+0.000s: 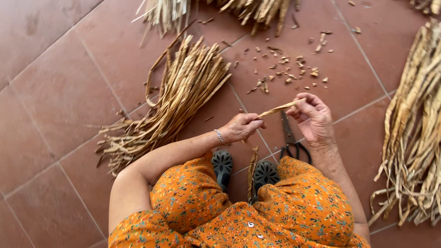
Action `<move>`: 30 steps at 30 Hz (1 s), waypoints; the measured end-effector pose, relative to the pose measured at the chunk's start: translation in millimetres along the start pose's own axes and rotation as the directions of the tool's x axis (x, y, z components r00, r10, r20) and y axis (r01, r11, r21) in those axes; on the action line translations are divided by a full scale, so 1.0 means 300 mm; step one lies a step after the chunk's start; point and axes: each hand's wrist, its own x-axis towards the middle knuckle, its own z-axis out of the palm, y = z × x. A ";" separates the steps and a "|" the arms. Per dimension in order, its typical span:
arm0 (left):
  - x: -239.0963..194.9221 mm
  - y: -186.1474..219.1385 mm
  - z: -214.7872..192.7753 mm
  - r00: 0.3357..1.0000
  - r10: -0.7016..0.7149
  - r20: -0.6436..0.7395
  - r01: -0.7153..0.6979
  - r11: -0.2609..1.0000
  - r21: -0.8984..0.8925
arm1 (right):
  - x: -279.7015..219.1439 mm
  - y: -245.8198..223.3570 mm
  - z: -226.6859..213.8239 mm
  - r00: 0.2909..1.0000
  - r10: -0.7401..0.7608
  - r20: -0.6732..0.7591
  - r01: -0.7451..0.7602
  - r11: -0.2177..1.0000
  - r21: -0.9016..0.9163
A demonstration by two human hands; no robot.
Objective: The person sits on a tiled floor and uses shears to trim the ends of bundles of dried plant strips. They repeatedly pick up bundles, align the ends, cut them, and place the trimmed bundles aside. Small cut pieces accumulate on the floor.
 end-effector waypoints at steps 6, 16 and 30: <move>0.043 -0.086 0.029 0.983 0.184 -0.027 -0.173 0.957 0.233 | 0.020 0.090 0.051 0.998 0.060 0.031 -0.057 0.992 -0.113; -0.087 -0.176 -0.123 0.993 0.118 0.029 -0.121 0.922 0.367 | 0.349 -0.286 -0.271 0.991 -0.092 -0.098 0.097 0.994 0.043; -0.197 -0.229 -0.723 0.835 0.064 -0.547 0.307 0.770 0.559 | 0.335 -0.056 0.497 0.975 0.223 0.012 -0.179 0.810 -0.558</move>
